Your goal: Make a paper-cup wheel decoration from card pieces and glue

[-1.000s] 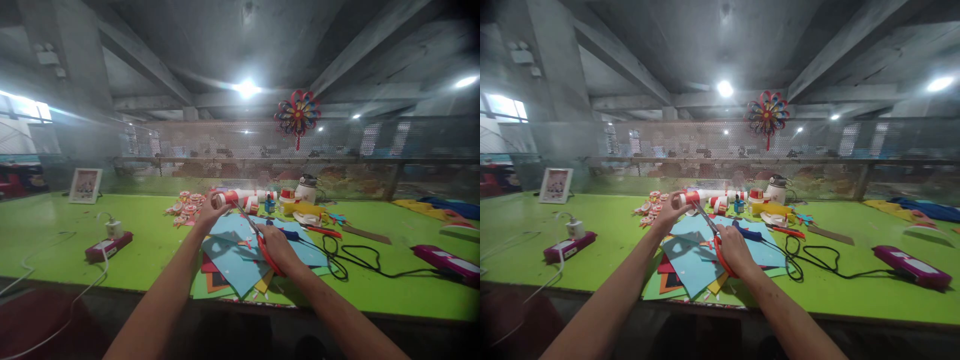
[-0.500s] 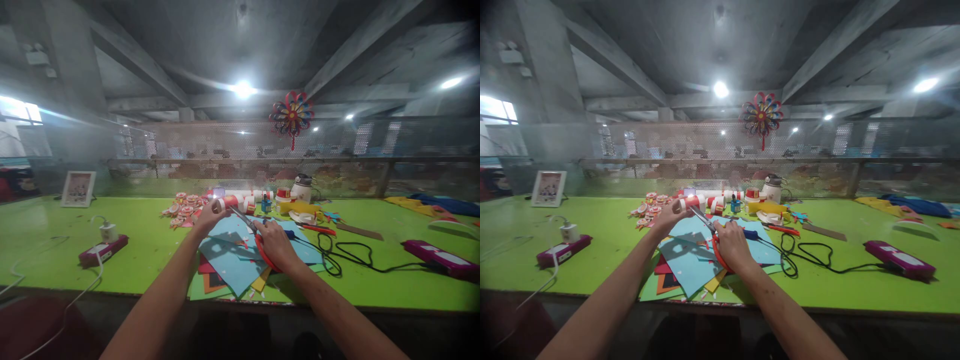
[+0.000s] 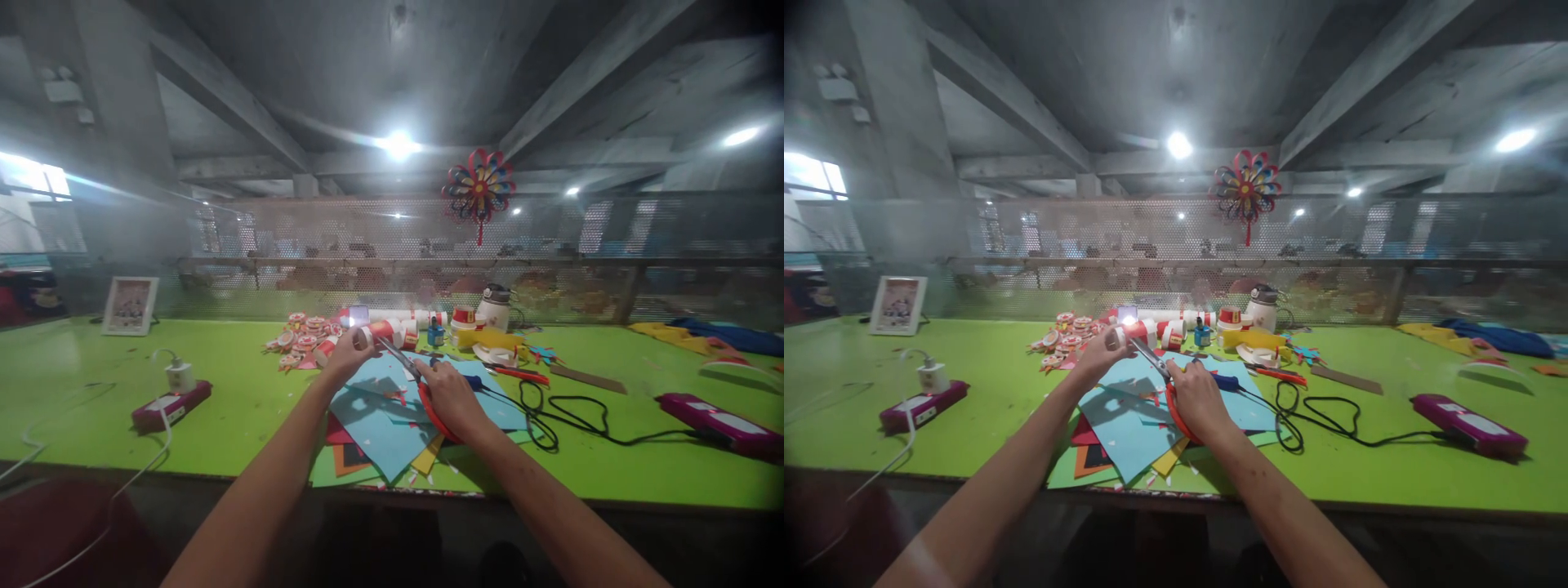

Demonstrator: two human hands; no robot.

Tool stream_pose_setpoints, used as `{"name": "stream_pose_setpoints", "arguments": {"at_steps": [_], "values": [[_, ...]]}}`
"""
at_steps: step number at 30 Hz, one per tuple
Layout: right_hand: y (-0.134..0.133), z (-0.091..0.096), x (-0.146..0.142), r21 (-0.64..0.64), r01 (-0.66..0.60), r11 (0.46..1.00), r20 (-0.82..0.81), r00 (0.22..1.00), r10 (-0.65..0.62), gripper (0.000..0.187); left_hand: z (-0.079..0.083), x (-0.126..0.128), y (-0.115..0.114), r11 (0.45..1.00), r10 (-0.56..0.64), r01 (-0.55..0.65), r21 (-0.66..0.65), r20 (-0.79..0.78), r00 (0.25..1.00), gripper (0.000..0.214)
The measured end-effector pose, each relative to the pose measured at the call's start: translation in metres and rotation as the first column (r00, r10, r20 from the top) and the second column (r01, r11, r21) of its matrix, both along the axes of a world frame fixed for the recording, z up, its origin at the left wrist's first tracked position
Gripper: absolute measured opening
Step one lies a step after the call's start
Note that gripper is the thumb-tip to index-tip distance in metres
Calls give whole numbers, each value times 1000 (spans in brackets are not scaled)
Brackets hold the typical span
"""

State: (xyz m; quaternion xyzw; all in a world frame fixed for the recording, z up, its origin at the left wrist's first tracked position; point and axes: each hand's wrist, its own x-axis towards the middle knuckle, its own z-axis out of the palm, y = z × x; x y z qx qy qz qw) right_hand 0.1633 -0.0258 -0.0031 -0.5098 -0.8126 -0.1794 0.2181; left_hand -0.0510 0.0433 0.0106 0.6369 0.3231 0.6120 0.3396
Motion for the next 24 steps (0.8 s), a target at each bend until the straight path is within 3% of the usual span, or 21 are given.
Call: {"name": "stream_pose_setpoints", "arguments": {"at_steps": [11, 16, 20, 24], "values": [[4, -1, 0, -53, 13, 999, -3, 1000, -13, 44, 4, 3, -8, 997, 70, -70, 13, -27, 997, 33], [10, -1, 1, -124, -44, 991, -107, 994, 31, 46, 4, 4, -8, 997, 71, -71, 11, -8, 997, 44], [11, 0, 0, -139, -100, 985, -211, 975, 69, 46, 5, 7, -9, 998, -56, 57, -5, 110, 992, 55], [10, 1, 0, -153, -111, 982, -254, 965, 69, 44, 5, 8, -7, 982, -182, 191, -13, 251, 951, 46]]}}
